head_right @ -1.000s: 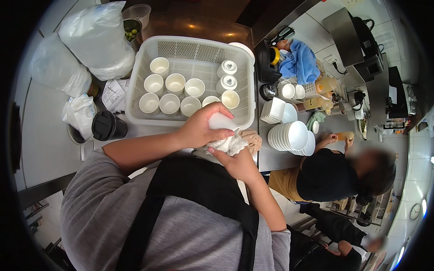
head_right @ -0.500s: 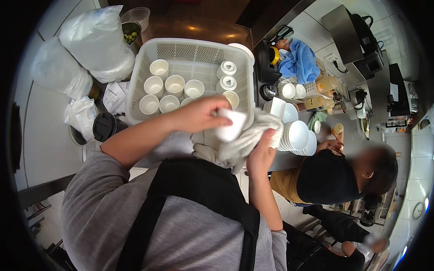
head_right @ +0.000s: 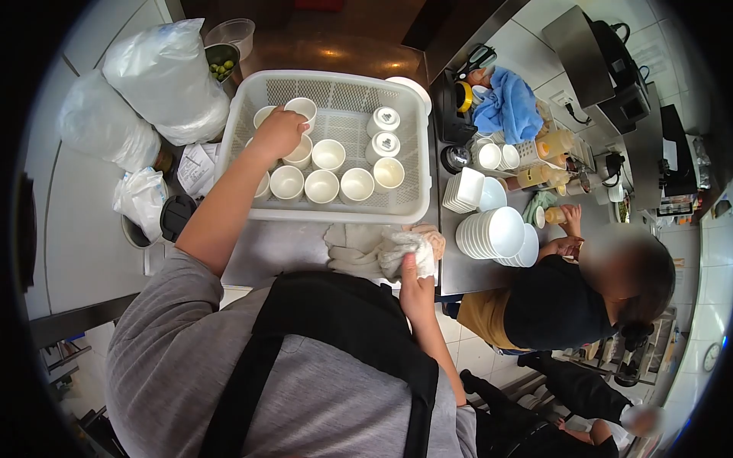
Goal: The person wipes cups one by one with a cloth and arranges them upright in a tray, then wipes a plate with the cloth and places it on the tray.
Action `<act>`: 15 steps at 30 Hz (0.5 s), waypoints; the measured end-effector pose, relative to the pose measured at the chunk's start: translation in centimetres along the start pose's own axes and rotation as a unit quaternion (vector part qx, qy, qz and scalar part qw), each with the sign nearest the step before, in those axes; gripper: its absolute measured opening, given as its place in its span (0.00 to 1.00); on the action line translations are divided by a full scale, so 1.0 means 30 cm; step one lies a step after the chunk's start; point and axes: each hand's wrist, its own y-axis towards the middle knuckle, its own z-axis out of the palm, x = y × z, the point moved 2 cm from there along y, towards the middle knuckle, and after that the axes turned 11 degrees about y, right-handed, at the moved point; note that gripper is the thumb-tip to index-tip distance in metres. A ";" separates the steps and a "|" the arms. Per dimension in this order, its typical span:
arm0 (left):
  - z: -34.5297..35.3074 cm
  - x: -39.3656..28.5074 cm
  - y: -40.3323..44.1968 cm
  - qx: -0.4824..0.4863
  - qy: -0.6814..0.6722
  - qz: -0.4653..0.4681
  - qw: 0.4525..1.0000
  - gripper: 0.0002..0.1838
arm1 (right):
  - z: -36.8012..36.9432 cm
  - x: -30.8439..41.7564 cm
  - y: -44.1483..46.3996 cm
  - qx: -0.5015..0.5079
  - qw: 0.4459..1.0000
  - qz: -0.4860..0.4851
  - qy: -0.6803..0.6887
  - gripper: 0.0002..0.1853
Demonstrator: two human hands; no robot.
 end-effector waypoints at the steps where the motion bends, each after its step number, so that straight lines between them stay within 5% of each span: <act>1: 0.012 0.004 -0.001 0.030 0.012 -0.007 0.999 0.13 | 0.000 -0.009 -0.002 0.000 1.000 0.001 0.001 0.23; 7: 0.019 -0.012 0.011 0.109 0.124 -0.023 0.986 0.14 | 0.019 -0.070 0.016 0.079 0.990 -0.020 -0.114 0.23; 11: -0.078 -0.133 0.019 0.029 0.168 -0.041 0.984 0.14 | -0.001 -0.078 0.007 0.065 0.983 -0.053 -0.162 0.25; 13: -0.081 -0.210 0.101 -0.035 0.049 0.058 0.997 0.14 | -0.025 -0.080 0.005 0.086 0.915 0.050 -0.392 0.23; 15: -0.071 -0.303 0.181 -0.013 0.005 0.143 0.990 0.20 | -0.034 -0.072 -0.005 0.072 0.892 0.050 -0.443 0.22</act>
